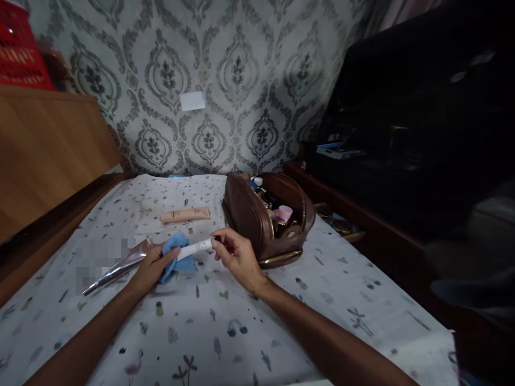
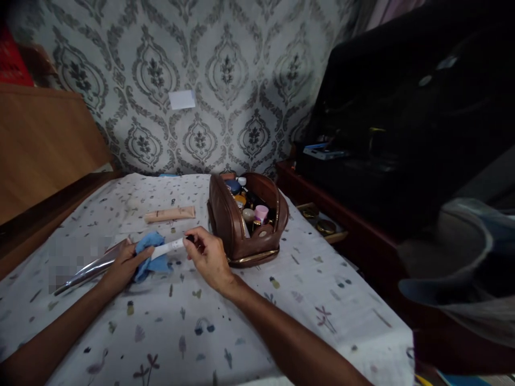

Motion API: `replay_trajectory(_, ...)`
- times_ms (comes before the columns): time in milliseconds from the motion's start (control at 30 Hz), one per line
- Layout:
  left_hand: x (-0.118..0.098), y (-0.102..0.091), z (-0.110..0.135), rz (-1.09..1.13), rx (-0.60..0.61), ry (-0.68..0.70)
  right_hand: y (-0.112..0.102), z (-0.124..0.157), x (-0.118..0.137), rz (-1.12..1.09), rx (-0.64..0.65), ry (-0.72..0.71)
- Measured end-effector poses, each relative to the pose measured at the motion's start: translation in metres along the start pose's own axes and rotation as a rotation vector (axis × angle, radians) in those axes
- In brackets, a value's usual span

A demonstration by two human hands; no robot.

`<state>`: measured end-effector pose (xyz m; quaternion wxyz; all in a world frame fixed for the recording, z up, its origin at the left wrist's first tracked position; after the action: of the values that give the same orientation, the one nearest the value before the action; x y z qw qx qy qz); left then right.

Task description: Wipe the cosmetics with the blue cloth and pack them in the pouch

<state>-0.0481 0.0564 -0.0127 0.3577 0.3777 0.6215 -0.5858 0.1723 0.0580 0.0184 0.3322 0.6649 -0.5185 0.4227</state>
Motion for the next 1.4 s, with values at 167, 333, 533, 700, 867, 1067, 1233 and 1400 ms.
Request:
replay_trajectory(167,0.010,-0.001,0.003,0.163,-0.086,-0.104,0.000,0.002,0.014,0.106,0.001,-0.087)
replay_trajectory(333,-0.006,0.006,0.008,0.397,-0.187,-0.219,-0.003,0.002,0.030,0.128,-0.016,-0.185)
replay_trajectory(533,-0.039,0.016,0.009,0.579,-0.257,-0.292,-0.011,0.012,0.059,0.178,-0.050,-0.340)
replay_trajectory(700,-0.064,0.022,0.008,0.341,-0.262,-0.117,-0.051,0.048,0.095,0.238,-0.195,-0.499)
replay_trajectory(867,-0.137,0.062,0.019,-0.348,-0.039,0.545,-0.123,0.089,0.110,0.210,-0.558,-0.439)
replay_trajectory(1067,-0.180,0.117,0.026,-0.963,0.031,1.057,-0.177,0.110,0.110,0.246,-0.848,-0.413)
replay_trajectory(1233,-0.174,0.130,0.018,-1.089,-0.022,1.110,-0.196,0.106,0.109,0.357,-0.932,-0.299)
replay_trajectory(1400,-0.171,0.136,0.016,-1.138,0.009,1.105,-0.217,0.090,0.100,0.505,-0.853,-0.118)
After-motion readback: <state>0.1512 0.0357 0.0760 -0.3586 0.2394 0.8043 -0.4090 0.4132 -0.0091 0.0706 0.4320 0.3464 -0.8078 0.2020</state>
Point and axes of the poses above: each hand's wrist, its own z-axis away from the middle knuckle, its own y-axis out of the palm, x = y × z, the point moved 6 cm from there along -z, towards the middle knuckle, and after that the axes turned 7 degrees about -z, right-handed, at the moved point
